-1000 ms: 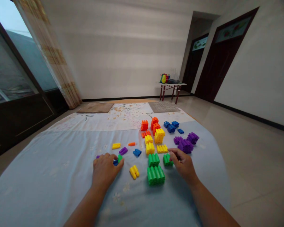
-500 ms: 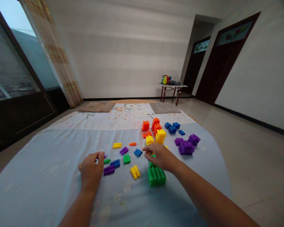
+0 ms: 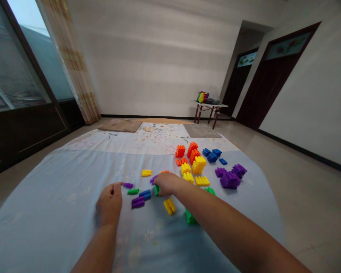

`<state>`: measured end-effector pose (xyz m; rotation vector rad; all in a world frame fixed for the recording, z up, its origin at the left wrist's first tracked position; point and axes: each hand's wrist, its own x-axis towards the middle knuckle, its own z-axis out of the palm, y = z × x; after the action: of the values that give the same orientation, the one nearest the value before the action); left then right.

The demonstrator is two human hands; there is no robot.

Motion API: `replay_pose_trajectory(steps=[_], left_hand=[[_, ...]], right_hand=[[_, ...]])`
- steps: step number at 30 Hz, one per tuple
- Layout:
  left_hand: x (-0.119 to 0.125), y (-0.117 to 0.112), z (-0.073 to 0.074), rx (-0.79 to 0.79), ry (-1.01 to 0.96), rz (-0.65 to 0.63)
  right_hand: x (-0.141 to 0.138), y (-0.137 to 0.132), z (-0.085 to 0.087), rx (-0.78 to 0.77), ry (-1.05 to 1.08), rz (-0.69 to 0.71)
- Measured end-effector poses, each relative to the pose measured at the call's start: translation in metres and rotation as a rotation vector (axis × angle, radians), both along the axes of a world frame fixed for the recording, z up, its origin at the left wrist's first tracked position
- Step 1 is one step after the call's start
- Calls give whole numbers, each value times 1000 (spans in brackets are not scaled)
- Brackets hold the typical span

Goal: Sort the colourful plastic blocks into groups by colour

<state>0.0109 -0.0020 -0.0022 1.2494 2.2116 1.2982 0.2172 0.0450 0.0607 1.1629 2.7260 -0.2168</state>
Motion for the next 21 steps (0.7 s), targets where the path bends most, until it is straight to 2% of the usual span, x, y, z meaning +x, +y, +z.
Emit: replay_pose_trajectory(steps=[4, 9, 14, 17, 21], left_hand=[[1, 0, 1, -6, -20, -1], [3, 0, 1, 11, -26, 9], [4, -1, 1, 20, -46, 12], [4, -1, 1, 15, -52, 7], [4, 0, 2, 10, -35, 9]], right_hand=[[20, -9, 11, 1, 130, -36], [80, -40, 32, 3, 475, -126], [131, -79, 40, -35, 499, -157], [141, -95, 39, -62, 472, -140], [138, -102, 40, -60, 446, -101]])
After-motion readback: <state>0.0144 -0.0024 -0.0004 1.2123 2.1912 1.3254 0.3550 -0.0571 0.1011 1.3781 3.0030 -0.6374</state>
